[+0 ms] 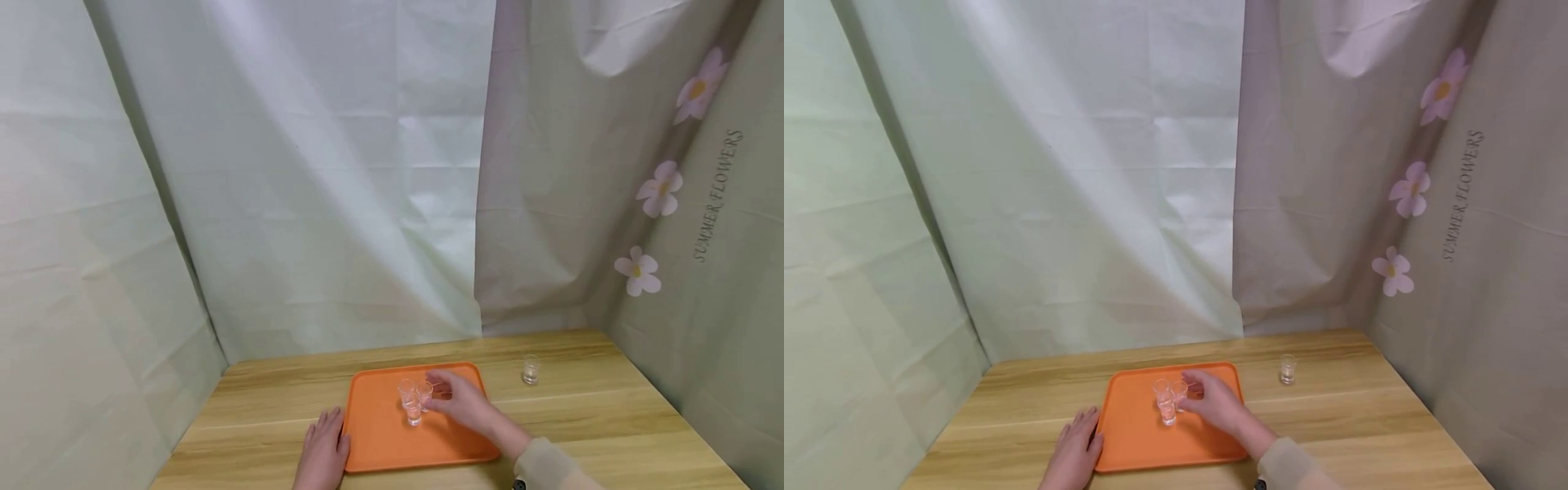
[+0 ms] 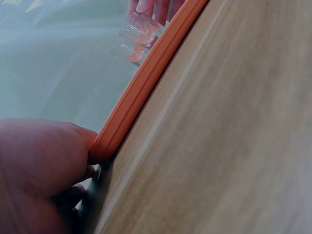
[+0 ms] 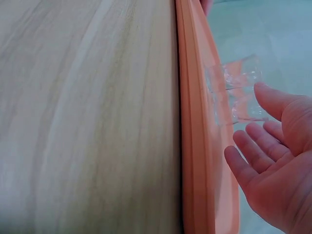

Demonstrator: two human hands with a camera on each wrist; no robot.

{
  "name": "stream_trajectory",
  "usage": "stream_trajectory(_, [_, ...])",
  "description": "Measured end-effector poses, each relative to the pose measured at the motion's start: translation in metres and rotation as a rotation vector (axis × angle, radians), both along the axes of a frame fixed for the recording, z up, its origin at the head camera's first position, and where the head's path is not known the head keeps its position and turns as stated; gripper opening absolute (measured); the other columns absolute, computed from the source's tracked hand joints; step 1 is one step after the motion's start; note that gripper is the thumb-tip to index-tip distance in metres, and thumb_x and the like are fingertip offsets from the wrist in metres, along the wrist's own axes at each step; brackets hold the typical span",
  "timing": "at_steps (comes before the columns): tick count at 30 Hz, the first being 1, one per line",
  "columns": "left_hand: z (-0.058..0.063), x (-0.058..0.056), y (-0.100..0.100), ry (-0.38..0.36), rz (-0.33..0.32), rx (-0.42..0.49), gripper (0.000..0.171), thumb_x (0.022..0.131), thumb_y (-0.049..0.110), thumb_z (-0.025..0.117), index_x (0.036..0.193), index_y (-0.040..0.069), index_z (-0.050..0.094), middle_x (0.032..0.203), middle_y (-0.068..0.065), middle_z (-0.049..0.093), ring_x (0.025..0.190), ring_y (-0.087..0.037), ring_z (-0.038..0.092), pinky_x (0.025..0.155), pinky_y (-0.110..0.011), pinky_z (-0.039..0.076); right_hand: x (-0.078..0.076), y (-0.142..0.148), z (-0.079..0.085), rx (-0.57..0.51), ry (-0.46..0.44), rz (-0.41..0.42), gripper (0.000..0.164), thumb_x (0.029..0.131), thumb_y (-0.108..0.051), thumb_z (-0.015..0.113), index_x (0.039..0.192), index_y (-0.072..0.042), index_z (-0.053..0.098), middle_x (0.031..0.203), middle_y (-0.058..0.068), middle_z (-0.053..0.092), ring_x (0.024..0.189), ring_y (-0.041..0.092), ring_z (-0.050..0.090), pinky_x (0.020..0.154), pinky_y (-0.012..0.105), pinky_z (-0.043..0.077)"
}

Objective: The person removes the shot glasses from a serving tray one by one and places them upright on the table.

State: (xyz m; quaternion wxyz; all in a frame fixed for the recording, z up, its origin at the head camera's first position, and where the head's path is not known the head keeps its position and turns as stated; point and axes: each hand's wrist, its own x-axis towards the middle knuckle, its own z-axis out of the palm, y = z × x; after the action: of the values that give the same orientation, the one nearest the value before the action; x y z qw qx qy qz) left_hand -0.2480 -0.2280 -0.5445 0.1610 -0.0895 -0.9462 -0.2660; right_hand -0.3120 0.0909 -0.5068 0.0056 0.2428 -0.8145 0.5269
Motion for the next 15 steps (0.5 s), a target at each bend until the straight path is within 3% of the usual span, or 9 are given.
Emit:
stream_trajectory(9, [0.0027, 0.0003, 0.0019, 0.010, -0.004, -0.003, 0.043, 0.100, 0.003, 0.072, 0.140, -0.012, 0.066, 0.146, -0.032, 0.065, 0.143, -0.060, 0.052, 0.119, -0.076, 0.036, -0.0021, -0.0027, -0.0014, 0.048, -0.014, -0.031, 0.055, 0.099, -0.018, 0.086, 0.145, 0.004, 0.065, 0.134, 0.015, 0.074, 0.121, 0.036, 0.072, 0.106, 0.055, 0.059])
stream_trajectory(15, [0.0029, -0.0005, -0.0007, -0.021, -0.002, -0.003, 0.043, 0.100, 0.003, 0.071, 0.140, -0.012, 0.066, 0.146, -0.032, 0.064, 0.143, -0.060, 0.051, 0.119, -0.076, 0.035, -0.0024, -0.0065, -0.0018, 0.052, 0.000, -0.045, 0.047, 0.096, -0.015, 0.088, 0.135, 0.003, 0.070, 0.121, 0.007, 0.075, 0.110, 0.028, 0.072, 0.099, 0.044, 0.062])
